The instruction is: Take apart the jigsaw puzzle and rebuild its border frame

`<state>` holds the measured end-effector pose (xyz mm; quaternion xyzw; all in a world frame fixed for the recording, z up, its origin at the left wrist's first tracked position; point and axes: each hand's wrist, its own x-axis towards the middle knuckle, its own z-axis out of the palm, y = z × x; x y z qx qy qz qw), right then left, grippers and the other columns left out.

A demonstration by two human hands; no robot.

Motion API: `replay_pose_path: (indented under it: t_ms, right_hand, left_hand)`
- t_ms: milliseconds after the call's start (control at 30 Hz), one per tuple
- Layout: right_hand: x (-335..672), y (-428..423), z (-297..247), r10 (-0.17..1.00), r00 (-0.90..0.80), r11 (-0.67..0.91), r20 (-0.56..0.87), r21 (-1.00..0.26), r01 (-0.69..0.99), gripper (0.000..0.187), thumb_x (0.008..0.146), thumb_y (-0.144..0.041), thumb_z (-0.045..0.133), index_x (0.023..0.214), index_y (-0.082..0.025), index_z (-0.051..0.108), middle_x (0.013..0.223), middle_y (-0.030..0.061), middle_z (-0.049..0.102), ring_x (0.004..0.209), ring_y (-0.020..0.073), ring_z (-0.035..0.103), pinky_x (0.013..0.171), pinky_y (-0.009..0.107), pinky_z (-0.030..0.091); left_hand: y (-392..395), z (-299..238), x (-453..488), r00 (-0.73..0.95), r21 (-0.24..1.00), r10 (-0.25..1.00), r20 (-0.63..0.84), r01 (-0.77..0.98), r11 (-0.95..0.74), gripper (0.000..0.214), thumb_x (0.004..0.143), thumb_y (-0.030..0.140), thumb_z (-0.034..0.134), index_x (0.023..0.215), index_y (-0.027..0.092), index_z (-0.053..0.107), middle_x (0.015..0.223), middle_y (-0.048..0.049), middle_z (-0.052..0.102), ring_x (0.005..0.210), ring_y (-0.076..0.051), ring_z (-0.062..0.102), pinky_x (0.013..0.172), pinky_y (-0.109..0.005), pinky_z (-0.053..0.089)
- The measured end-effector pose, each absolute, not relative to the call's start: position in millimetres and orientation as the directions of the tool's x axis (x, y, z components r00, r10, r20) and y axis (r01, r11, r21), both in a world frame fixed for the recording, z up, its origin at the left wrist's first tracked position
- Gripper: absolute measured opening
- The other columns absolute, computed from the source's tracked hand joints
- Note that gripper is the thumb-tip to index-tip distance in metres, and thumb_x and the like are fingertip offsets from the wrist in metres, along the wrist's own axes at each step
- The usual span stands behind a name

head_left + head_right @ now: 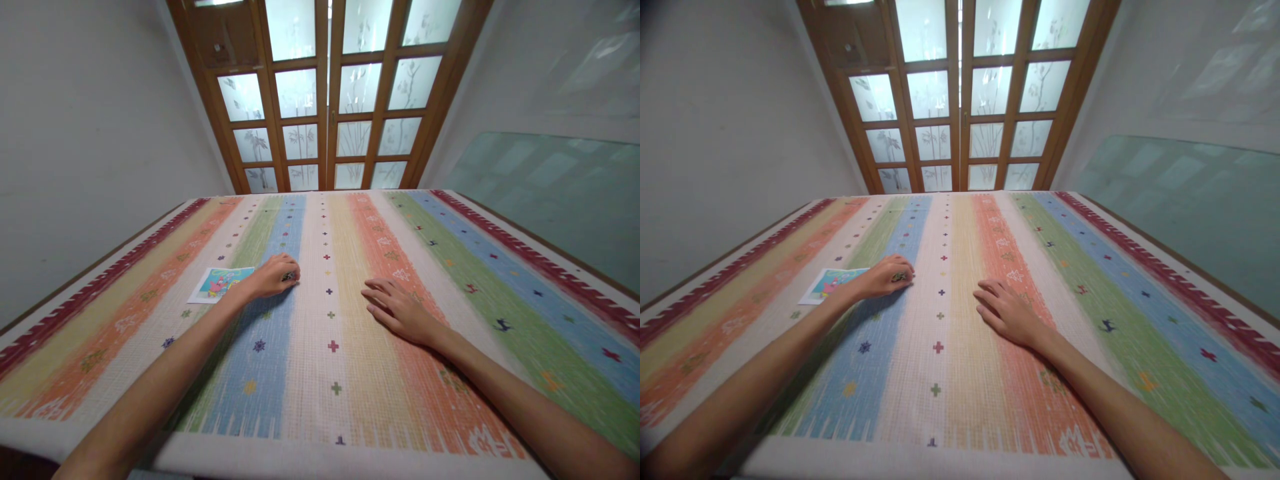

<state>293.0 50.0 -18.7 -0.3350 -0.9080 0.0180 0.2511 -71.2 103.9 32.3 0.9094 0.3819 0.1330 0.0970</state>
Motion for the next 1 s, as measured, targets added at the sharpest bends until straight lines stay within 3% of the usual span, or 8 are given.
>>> replay_pose_path:
  t_ms: [267, 433, 600, 833, 1000]
  right_hand:
    - [293, 49, -18, 0.614, -0.651, 0.777, 0.446, -0.197, 0.598, 0.035, 0.104, -0.031, 0.044, 0.125, -0.018, 0.069, 0.125, 0.0184, 0.066, 0.119, 0.0323, 0.061, 0.101, 0.056, 0.052]
    - [294, 51, -20, 0.605, -0.656, 0.783, 0.451, -0.188, 0.592, 0.034, 0.104, -0.031, 0.045, 0.125, -0.018, 0.069, 0.125, 0.0185, 0.066, 0.119, 0.0319, 0.061, 0.101, 0.056, 0.053]
    - [294, 51, -21, 0.613, -0.653, 0.778, 0.445, -0.198, 0.596, 0.035, 0.104, -0.031, 0.044, 0.126, -0.019, 0.068, 0.125, 0.0179, 0.067, 0.12, 0.0324, 0.06, 0.101, 0.058, 0.052]
    - [293, 50, -19, 0.625, -0.647, 0.77, 0.437, -0.208, 0.604, 0.035, 0.104, -0.032, 0.045, 0.126, -0.02, 0.069, 0.125, 0.0178, 0.067, 0.121, 0.0326, 0.06, 0.102, 0.056, 0.052]
    - [294, 51, -21, 0.623, -0.641, 0.77, 0.448, -0.208, 0.603, 0.035, 0.103, -0.032, 0.046, 0.126, -0.02, 0.069, 0.126, 0.0176, 0.066, 0.121, 0.0326, 0.06, 0.102, 0.057, 0.052]
  left_hand:
    - [102, 36, -85, 0.47, 0.334, 0.778, 0.417, 0.717, -0.612, 0.015, 0.091, 0.025, 0.059, 0.086, 0.019, 0.072, 0.093, -0.0076, 0.072, 0.092, -0.023, 0.066, 0.091, -0.038, 0.051]
    - [105, 25, -90, 0.469, 0.337, 0.795, 0.385, 0.73, -0.594, 0.017, 0.089, 0.025, 0.06, 0.084, 0.021, 0.076, 0.09, -0.008, 0.075, 0.088, -0.023, 0.068, 0.086, -0.037, 0.053]
    - [100, 20, -94, 0.489, 0.347, 0.825, 0.285, 0.749, -0.564, 0.019, 0.088, 0.025, 0.06, 0.091, 0.025, 0.078, 0.095, -0.0049, 0.078, 0.094, -0.024, 0.07, 0.092, -0.04, 0.054]
    - [80, 21, -101, 0.315, 0.37, 0.842, 0.438, 0.79, -0.488, 0.032, 0.093, 0.022, 0.048, 0.113, 0.02, 0.073, 0.114, -0.0084, 0.075, 0.105, -0.025, 0.069, 0.1, -0.044, 0.052]
    - [60, 14, -80, 0.393, 0.35, 0.8, 0.454, 0.747, -0.566, 0.029, 0.098, 0.026, 0.047, 0.116, 0.02, 0.069, 0.12, -0.0096, 0.073, 0.112, -0.025, 0.067, 0.104, -0.046, 0.051]
